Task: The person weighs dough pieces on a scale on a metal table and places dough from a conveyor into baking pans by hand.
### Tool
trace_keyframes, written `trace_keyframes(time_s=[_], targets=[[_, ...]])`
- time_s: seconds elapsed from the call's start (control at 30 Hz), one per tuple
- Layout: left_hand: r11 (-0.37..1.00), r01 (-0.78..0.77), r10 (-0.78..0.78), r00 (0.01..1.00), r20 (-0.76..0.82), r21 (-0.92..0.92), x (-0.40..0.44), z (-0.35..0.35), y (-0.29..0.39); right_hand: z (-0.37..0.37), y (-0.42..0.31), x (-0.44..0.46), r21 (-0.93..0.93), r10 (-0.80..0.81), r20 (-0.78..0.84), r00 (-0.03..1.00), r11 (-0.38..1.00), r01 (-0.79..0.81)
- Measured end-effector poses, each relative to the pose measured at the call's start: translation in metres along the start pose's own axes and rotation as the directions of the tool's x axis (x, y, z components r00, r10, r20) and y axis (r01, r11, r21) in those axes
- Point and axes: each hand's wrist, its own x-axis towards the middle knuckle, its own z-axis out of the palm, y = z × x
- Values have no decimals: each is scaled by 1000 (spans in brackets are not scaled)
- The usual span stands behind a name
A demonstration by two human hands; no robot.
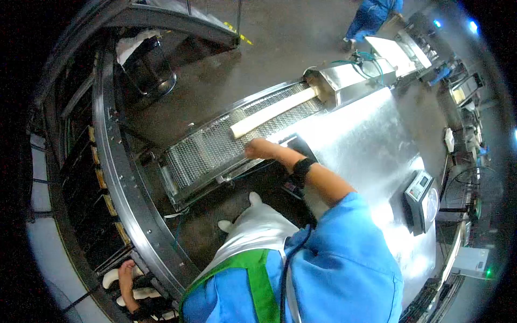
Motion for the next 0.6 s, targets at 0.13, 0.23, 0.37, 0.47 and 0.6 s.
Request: trace_keyframes(time_s=[0.13, 0.23, 0.37, 0.47, 0.6], targets=[[994, 42, -18, 976, -216, 105, -1, 4, 65, -22, 41, -38, 231, 355, -123, 927, 918, -322], [972, 7, 79, 931, -356, 234, 5, 30, 114, -47, 54, -51, 81, 439, -173, 882, 898, -432], [981, 22, 33, 961, -274, 194, 14, 60, 135, -54, 70, -42, -104, 391, -464, 795, 867, -487], [978, -35, 96, 952, -292, 205, 15, 95, 145, -54, 69, -9, -472, 128, -519, 845, 781, -408], [988, 32, 3, 975, -221, 151, 24, 128, 150, -51, 42, 41, -444, 41, -222, 974, 885, -138]])
